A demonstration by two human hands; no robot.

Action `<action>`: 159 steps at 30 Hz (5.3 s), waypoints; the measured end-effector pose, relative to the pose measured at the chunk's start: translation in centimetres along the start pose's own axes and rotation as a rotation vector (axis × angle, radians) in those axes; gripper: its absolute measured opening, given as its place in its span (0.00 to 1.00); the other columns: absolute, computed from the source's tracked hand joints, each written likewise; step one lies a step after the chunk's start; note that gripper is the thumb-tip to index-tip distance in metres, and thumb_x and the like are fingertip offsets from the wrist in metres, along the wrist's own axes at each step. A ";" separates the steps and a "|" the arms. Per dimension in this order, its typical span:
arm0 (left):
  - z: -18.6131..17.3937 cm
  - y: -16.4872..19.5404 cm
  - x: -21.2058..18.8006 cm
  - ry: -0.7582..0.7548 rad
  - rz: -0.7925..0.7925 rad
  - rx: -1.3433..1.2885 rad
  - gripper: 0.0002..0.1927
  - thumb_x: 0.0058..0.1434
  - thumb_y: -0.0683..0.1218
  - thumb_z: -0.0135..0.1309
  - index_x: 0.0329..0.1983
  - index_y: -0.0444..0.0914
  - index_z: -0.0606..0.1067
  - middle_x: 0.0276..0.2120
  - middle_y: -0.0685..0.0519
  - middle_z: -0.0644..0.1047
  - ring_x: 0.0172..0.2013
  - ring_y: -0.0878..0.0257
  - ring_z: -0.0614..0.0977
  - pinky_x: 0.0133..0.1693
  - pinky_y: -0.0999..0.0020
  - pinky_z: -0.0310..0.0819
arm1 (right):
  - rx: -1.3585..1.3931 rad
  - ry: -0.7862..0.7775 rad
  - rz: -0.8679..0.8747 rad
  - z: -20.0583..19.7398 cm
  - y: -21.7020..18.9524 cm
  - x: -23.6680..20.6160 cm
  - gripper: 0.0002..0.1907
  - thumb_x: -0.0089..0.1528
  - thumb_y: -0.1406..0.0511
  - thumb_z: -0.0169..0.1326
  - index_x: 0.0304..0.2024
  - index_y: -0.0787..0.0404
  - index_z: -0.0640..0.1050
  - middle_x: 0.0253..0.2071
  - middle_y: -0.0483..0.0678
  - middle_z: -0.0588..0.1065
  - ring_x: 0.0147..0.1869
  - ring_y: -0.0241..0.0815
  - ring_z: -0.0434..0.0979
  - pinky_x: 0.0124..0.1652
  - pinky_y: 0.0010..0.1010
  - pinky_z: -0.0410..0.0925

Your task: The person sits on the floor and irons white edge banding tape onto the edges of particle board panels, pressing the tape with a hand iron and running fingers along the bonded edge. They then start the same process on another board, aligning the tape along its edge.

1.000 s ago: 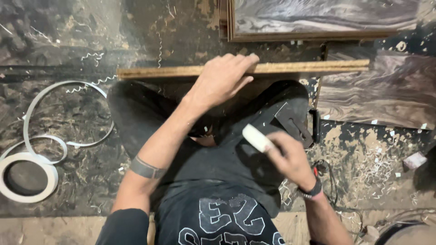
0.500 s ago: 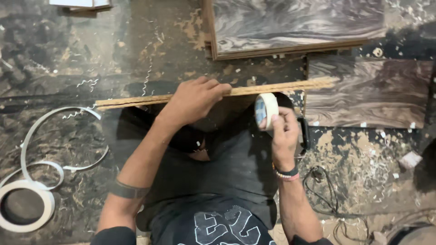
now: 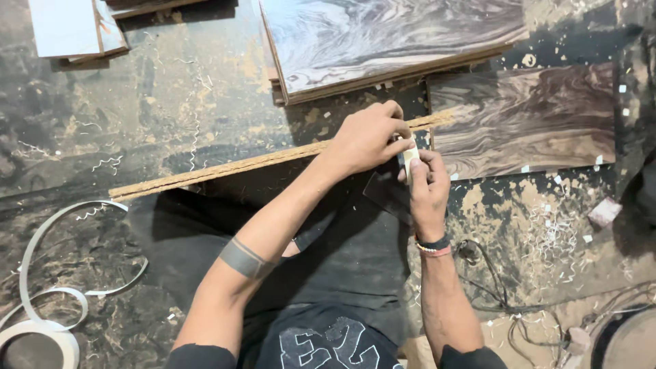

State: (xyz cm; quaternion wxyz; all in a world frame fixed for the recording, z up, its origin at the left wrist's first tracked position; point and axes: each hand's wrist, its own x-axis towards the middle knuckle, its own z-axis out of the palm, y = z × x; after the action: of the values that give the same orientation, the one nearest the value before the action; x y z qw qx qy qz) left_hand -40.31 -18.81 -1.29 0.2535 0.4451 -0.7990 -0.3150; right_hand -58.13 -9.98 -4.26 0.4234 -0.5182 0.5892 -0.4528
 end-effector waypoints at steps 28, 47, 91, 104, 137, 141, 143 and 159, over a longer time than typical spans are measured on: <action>1.2 -3.4 5.0 -0.083 -0.144 -0.190 0.15 0.60 0.52 0.57 0.42 0.37 0.76 0.32 0.47 0.82 0.36 0.49 0.83 0.39 0.56 0.75 | 0.104 -0.044 0.283 -0.5 1.4 5.1 0.17 0.70 0.57 0.52 0.29 0.59 0.72 0.18 0.41 0.70 0.18 0.27 0.60 0.20 0.23 0.51; 0.4 -4.9 5.1 0.065 0.059 0.180 0.15 0.59 0.45 0.56 0.49 0.40 0.76 0.41 0.49 0.81 0.43 0.45 0.79 0.38 0.48 0.75 | 0.121 -0.077 0.167 1.8 3.7 10.5 0.21 0.73 0.56 0.49 0.27 0.59 0.69 0.21 0.38 0.65 0.22 0.28 0.64 0.22 0.24 0.57; -11.4 -8.3 -18.4 0.191 -0.163 0.511 0.18 0.56 0.54 0.66 0.32 0.39 0.72 0.29 0.48 0.78 0.35 0.47 0.80 0.36 0.52 0.75 | 0.283 -0.566 0.168 7.3 -3.1 -4.9 0.18 0.70 0.63 0.49 0.60 0.67 0.73 0.38 0.45 0.77 0.42 0.32 0.74 0.45 0.25 0.67; -11.0 -5.5 -16.9 0.256 -0.052 0.049 0.13 0.68 0.51 0.54 0.49 0.40 0.78 0.43 0.50 0.81 0.45 0.50 0.82 0.45 0.55 0.75 | 0.253 -0.634 0.146 12.4 -2.8 -4.5 0.17 0.71 0.62 0.50 0.58 0.66 0.73 0.40 0.44 0.77 0.44 0.33 0.75 0.48 0.26 0.68; -15.9 -14.9 -22.7 -0.012 -0.459 -0.215 0.11 0.60 0.50 0.59 0.37 0.37 0.79 0.29 0.50 0.81 0.33 0.54 0.82 0.36 0.58 0.75 | 0.358 -0.803 0.487 26.0 -6.0 -7.5 0.21 0.72 0.55 0.46 0.32 0.64 0.75 0.22 0.46 0.75 0.22 0.34 0.73 0.25 0.25 0.68; -16.4 -16.4 -21.9 -0.273 -0.448 -0.584 0.14 0.63 0.51 0.61 0.39 0.34 0.80 0.29 0.53 0.78 0.31 0.65 0.75 0.35 0.63 0.70 | 0.337 -0.821 0.468 26.1 -6.0 -7.7 0.23 0.73 0.54 0.46 0.30 0.65 0.75 0.22 0.46 0.75 0.23 0.34 0.74 0.26 0.25 0.68; -16.2 -16.3 -22.0 -0.181 -0.419 -0.479 0.14 0.61 0.50 0.64 0.39 0.35 0.79 0.31 0.54 0.80 0.33 0.66 0.78 0.36 0.64 0.74 | 0.338 -0.767 0.482 26.2 -6.1 -7.9 0.22 0.72 0.54 0.47 0.31 0.64 0.75 0.22 0.46 0.75 0.22 0.33 0.73 0.25 0.24 0.67; -17.0 -11.4 -26.9 0.091 -0.185 0.190 0.18 0.60 0.43 0.57 0.54 0.45 0.76 0.39 0.50 0.82 0.40 0.48 0.84 0.37 0.54 0.77 | 0.391 -0.665 0.316 27.4 -6.1 -8.2 0.21 0.74 0.53 0.40 0.34 0.59 0.70 0.21 0.41 0.68 0.22 0.30 0.62 0.24 0.24 0.56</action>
State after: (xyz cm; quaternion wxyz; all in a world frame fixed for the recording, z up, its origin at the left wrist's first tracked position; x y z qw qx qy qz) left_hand -9.54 -4.70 -1.52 0.2160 0.5525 -0.7685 -0.2396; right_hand -29.36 -4.72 -4.47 0.7454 -0.4493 0.3956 -0.2933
